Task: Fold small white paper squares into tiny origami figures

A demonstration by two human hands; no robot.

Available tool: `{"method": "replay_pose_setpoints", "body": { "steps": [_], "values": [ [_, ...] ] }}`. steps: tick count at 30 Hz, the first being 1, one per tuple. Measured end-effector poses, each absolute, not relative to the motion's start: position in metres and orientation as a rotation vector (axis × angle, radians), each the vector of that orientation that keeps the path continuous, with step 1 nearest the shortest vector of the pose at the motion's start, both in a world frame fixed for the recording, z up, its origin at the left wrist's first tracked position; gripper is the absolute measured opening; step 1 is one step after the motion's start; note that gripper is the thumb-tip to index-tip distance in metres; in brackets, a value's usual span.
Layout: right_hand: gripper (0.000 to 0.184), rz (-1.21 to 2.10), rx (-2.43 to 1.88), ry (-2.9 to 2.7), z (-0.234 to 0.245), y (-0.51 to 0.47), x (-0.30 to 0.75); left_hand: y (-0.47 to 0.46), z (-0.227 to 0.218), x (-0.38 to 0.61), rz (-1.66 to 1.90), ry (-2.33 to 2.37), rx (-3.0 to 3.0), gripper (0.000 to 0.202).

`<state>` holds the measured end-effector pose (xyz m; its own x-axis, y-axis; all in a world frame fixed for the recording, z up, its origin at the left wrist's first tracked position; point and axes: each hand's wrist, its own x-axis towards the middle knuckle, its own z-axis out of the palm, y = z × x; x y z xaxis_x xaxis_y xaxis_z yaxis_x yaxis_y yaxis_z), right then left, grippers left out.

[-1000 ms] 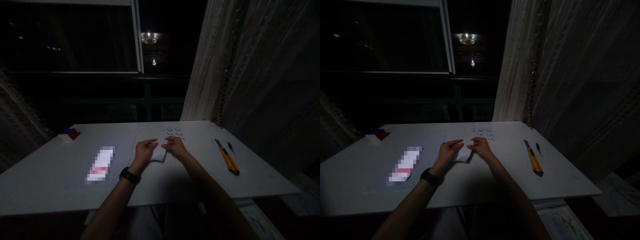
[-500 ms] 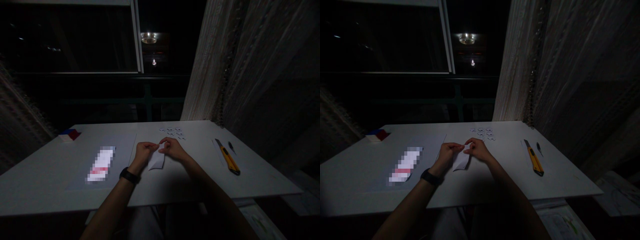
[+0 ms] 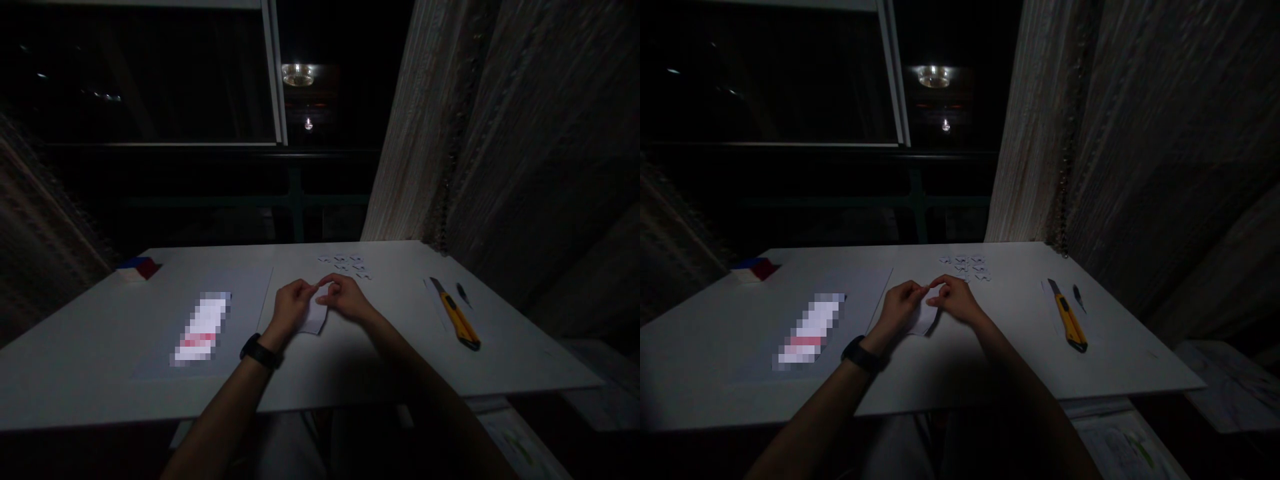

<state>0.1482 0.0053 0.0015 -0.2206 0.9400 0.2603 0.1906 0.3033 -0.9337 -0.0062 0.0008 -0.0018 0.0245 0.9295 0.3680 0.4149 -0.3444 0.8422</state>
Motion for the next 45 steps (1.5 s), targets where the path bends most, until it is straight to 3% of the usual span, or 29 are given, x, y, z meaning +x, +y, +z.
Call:
{"method": "replay_pose_setpoints", "body": {
  "steps": [13,22,32,45],
  "values": [
    [0.043,1.205,-0.849,-1.330,-0.001,0.013,0.151,0.002,0.005,-0.007,1.335,1.274,1.474,0.037],
    [0.037,1.227,-0.830,-1.337,0.002,0.010,0.151,0.006,-0.003,-0.005,1.287,1.039,1.301,0.038],
    [0.017,0.919,-0.993,-1.382,-0.005,0.017,0.152,0.004,0.001,-0.003,1.223,1.048,1.319,0.047],
    [0.022,0.874,-1.091,-1.289,-0.008,0.019,0.151,-0.002,0.006,-0.002,1.117,1.132,1.460,0.050]
  ]
}}
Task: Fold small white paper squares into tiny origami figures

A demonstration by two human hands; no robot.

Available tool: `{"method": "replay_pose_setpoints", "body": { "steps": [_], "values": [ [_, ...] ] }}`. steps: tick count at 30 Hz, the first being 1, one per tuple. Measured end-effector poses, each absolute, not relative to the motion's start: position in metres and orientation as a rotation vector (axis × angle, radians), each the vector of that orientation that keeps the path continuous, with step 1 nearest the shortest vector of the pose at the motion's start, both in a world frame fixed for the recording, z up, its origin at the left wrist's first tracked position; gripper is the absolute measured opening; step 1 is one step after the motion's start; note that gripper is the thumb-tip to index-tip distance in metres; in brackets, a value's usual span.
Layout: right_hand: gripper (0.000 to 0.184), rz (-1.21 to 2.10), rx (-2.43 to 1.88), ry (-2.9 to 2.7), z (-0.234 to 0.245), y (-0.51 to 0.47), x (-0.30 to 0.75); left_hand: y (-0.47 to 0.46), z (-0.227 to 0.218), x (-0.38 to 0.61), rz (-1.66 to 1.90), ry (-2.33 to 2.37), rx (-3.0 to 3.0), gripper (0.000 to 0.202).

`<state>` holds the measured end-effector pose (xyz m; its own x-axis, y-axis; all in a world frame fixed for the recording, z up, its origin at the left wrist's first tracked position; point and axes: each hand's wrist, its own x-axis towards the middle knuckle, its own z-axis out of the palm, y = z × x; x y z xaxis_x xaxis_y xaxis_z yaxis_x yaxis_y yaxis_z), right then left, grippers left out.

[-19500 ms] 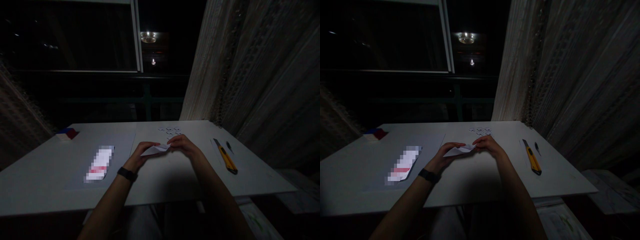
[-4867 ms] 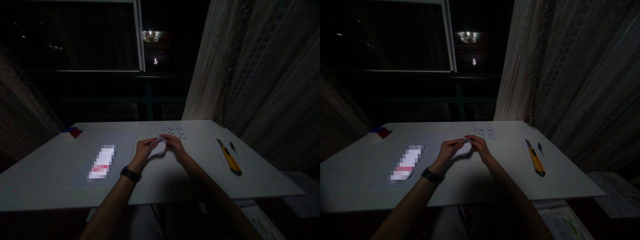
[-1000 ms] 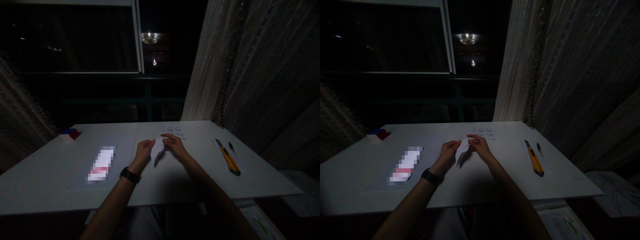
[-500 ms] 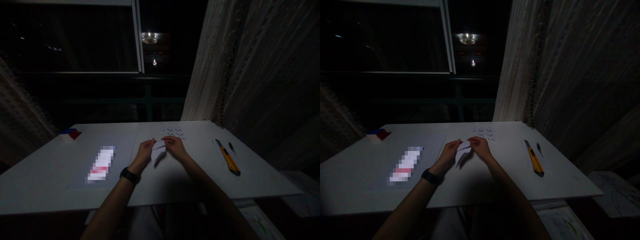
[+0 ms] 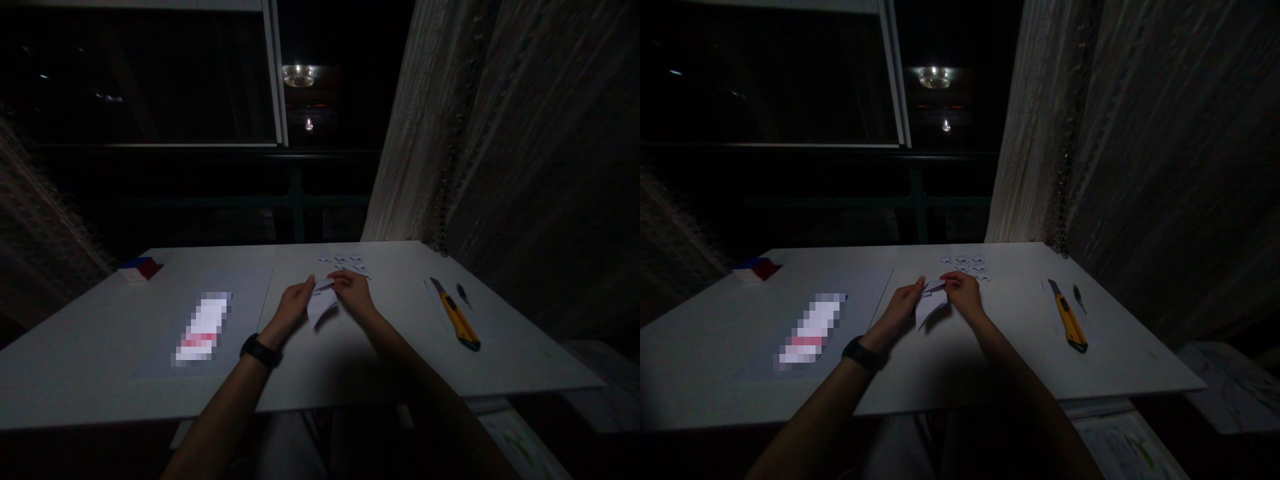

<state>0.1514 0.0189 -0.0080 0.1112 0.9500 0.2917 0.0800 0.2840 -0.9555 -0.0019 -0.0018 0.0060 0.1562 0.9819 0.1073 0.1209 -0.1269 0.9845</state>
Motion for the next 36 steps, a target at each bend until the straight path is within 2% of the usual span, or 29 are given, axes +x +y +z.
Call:
{"method": "replay_pose_setpoints", "body": {
  "steps": [3,7,14,25,31,36],
  "values": [
    [0.025,0.911,-1.052,-1.294,-0.008,0.019,0.152,0.000,0.003,-0.002,1.133,1.112,1.454,0.048],
    [0.019,0.927,-0.980,-1.292,-0.008,0.018,0.152,0.002,-0.001,-0.002,1.134,1.072,1.353,0.046],
    [0.015,0.828,-0.968,-1.395,-0.004,0.015,0.152,0.004,-0.005,-0.002,1.179,0.981,1.187,0.042],
    [0.017,0.802,-0.953,-1.504,0.006,0.006,0.150,0.001,0.003,-0.005,1.155,0.935,1.023,0.044],
    [0.021,1.020,-0.793,-1.489,0.007,0.001,0.148,0.003,0.000,-0.007,1.172,0.922,1.005,0.041],
    [0.021,1.156,-0.803,-1.381,0.008,0.000,0.146,0.000,0.002,-0.006,1.109,0.931,1.093,0.047]
  ]
}}
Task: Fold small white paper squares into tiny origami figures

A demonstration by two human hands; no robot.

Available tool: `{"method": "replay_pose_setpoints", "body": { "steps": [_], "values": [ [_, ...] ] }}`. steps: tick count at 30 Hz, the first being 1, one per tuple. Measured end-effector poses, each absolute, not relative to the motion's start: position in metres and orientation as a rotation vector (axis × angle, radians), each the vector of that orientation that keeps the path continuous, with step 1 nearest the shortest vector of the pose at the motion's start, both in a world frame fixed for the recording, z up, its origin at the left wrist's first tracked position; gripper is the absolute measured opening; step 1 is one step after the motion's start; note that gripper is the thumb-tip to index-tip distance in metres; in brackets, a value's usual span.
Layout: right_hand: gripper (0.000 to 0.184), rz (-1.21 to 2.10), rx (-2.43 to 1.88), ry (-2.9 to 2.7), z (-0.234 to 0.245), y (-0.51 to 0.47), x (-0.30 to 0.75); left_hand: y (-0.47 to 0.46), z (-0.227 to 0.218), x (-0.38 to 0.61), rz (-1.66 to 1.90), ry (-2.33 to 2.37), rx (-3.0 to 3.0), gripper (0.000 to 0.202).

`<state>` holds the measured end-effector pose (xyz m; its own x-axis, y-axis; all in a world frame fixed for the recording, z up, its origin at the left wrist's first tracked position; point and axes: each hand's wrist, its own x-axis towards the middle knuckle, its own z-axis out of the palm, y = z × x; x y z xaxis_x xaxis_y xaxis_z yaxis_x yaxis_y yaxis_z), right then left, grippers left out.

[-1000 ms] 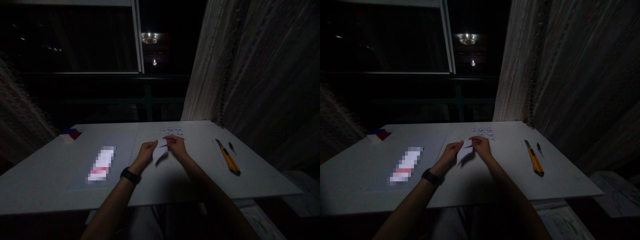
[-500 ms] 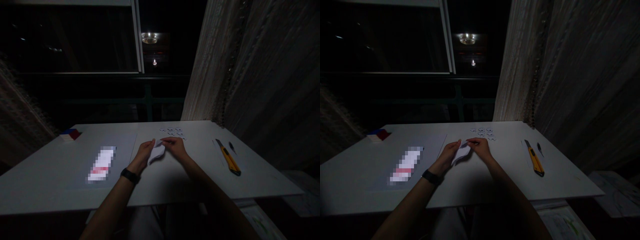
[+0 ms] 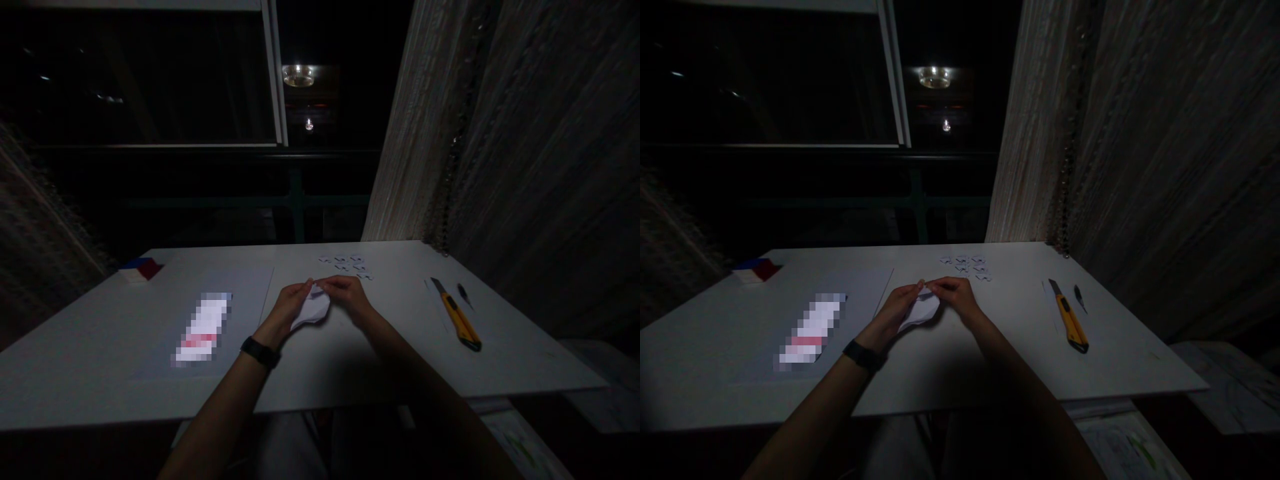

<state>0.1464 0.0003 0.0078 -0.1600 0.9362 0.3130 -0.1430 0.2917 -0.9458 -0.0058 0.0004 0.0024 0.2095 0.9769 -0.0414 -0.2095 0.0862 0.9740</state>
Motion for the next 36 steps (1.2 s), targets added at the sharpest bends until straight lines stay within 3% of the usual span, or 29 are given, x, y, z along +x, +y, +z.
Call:
{"method": "replay_pose_setpoints", "body": {
  "steps": [6,20,36],
  "values": [
    [0.042,1.371,-0.768,-1.331,0.0061,-0.0012,0.1459,0.0006,0.0030,-0.0047,1.140,0.935,1.261,0.045],
    [0.026,1.409,-0.745,-1.283,0.0041,0.0009,0.1480,-0.0063,0.0106,-0.0032,1.104,0.922,1.274,0.041],
    [0.030,1.507,-0.678,-1.291,0.0067,-0.0017,0.1494,-0.0056,0.0117,-0.0026,1.124,0.945,1.202,0.037]
  ]
}}
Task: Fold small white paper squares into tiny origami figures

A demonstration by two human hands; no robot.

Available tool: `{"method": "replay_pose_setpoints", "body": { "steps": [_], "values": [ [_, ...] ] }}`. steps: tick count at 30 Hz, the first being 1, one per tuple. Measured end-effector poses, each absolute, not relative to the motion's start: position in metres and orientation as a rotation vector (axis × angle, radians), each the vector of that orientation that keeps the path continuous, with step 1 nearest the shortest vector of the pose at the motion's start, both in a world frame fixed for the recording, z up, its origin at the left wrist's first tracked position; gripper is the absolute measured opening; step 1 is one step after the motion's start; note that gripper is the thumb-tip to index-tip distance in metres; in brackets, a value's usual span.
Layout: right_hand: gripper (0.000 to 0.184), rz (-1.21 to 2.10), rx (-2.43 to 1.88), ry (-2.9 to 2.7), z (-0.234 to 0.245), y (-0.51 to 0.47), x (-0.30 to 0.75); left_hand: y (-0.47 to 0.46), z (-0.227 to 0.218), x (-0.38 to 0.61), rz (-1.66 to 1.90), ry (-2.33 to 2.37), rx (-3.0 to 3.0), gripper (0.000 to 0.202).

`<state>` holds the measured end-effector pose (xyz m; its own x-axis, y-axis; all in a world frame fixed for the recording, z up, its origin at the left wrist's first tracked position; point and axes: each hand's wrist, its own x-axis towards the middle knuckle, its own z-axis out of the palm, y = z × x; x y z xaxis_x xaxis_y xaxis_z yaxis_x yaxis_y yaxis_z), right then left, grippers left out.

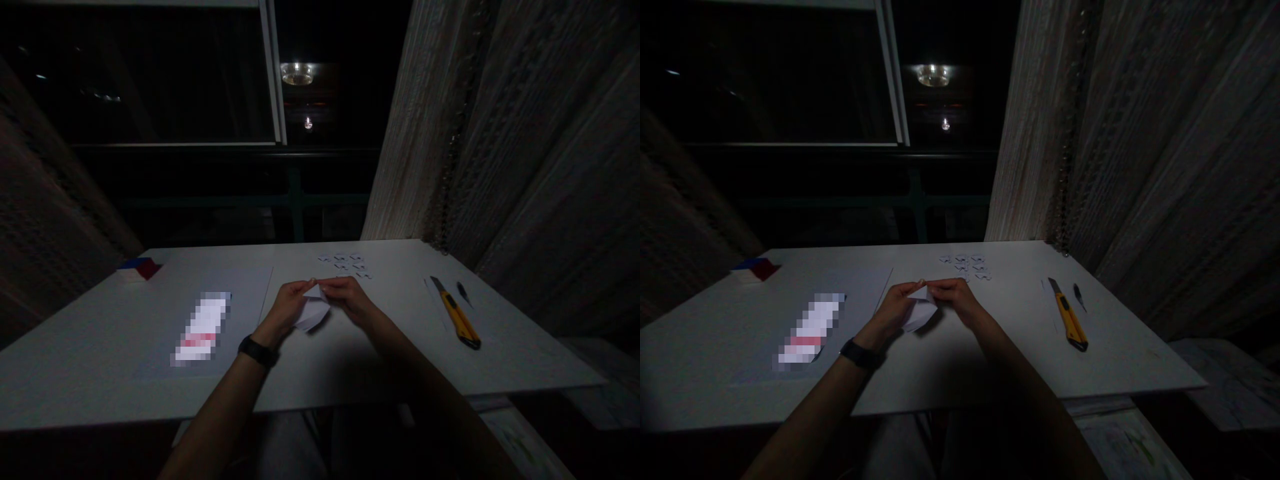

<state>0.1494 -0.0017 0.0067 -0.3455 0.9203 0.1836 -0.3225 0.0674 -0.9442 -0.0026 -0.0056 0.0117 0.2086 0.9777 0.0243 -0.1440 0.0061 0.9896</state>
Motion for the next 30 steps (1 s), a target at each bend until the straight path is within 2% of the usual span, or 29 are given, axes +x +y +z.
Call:
{"method": "replay_pose_setpoints", "body": {
  "steps": [15,30],
  "values": [
    [0.026,1.418,-0.735,-1.285,0.010,-0.003,0.146,-0.007,0.012,-0.002,1.169,0.984,1.242,0.026],
    [0.034,1.467,-0.706,-1.264,0.003,-0.003,0.138,0.004,-0.004,-0.002,1.282,0.937,1.247,0.034]
  ]
}}
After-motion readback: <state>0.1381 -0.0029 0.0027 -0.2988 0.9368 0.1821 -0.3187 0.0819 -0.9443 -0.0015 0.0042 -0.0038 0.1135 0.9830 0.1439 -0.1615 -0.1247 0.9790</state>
